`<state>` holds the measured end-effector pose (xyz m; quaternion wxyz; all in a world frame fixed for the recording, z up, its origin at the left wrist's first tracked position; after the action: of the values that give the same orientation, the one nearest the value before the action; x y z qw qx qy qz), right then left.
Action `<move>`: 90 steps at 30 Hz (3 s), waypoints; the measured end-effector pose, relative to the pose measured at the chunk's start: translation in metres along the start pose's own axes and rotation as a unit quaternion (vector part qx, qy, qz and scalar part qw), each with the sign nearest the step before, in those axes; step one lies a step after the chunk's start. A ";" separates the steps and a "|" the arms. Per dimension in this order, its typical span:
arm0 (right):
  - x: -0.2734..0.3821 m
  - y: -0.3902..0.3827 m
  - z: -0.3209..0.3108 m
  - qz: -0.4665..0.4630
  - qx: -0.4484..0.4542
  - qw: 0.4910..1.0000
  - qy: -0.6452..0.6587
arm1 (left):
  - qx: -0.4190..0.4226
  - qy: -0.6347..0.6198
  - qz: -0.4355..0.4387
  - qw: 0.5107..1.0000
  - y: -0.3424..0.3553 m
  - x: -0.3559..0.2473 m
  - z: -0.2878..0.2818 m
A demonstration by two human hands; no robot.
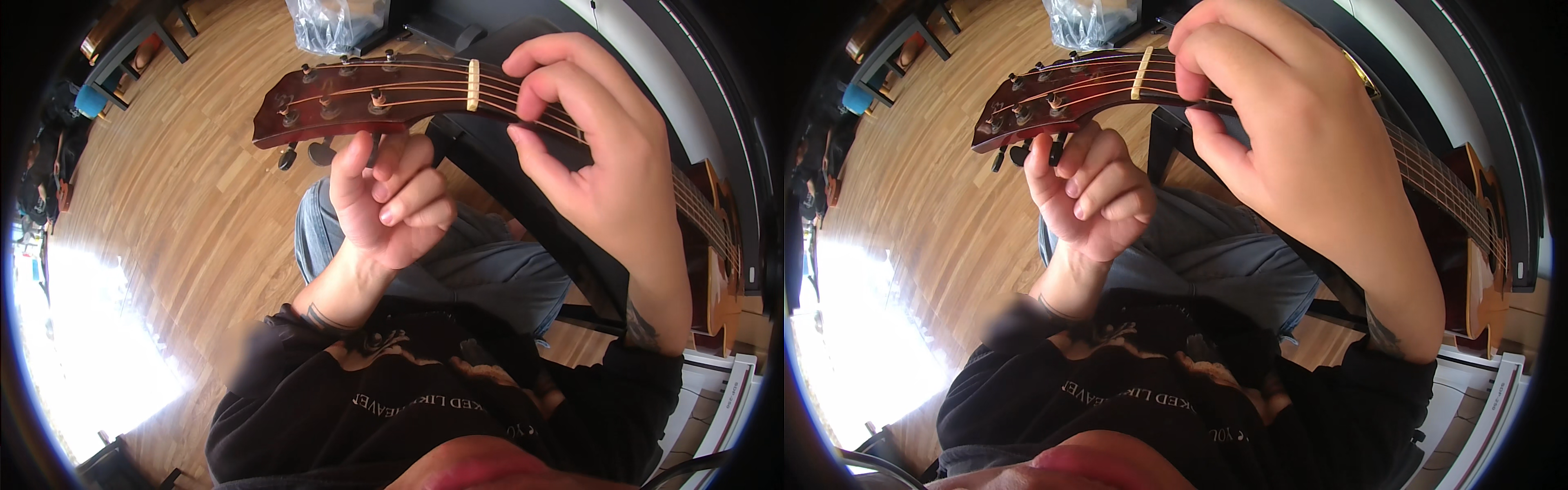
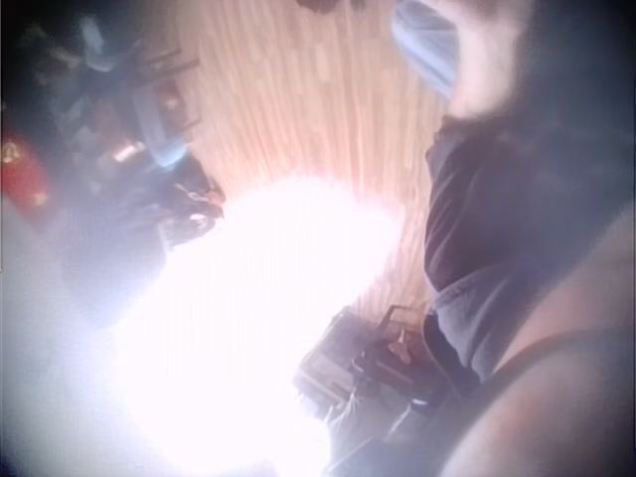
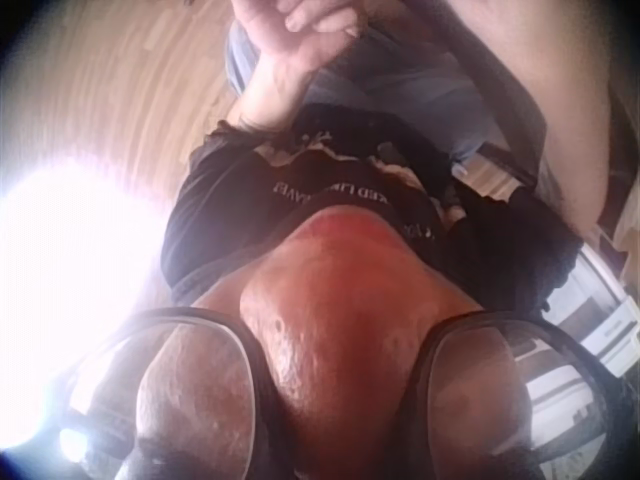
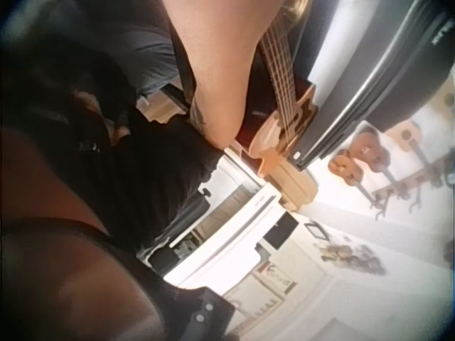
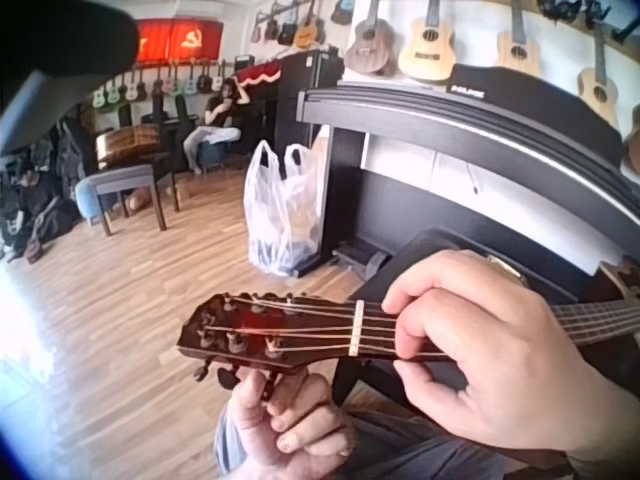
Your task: The person tunes a guitar by turning the tuning pegs on the headstock while plucking the strings to check pitch. They adjust each string individually and then set the guitar down on a chair.
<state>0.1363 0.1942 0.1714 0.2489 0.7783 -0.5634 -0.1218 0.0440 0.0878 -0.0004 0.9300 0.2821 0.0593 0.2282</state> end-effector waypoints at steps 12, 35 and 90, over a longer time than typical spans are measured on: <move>0.006 0.003 -0.001 -0.031 -0.011 0.998 -0.061 | -0.010 0.073 0.004 0.997 -0.002 -0.003 0.013; -0.001 0.001 0.001 -0.030 -0.022 0.999 -0.029 | -0.018 0.057 0.022 0.998 -0.003 -0.003 0.002; 0.005 -0.005 0.003 0.024 -0.008 0.997 -0.076 | 0.019 0.059 -0.009 0.998 -0.014 -0.009 -0.010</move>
<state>0.1408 0.1896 0.1664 0.2146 0.7511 -0.5980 -0.1792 0.0388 0.0784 -0.0160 0.9211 0.2855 0.1213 0.2354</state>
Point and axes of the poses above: each hand's wrist, its own y-axis towards the middle knuckle, its own z-axis out of the palm, x = y × z, the point moved 4 cm from there along y, towards the middle knuckle, and after that the axes turned 1 degree about x, right-handed, at the moved point
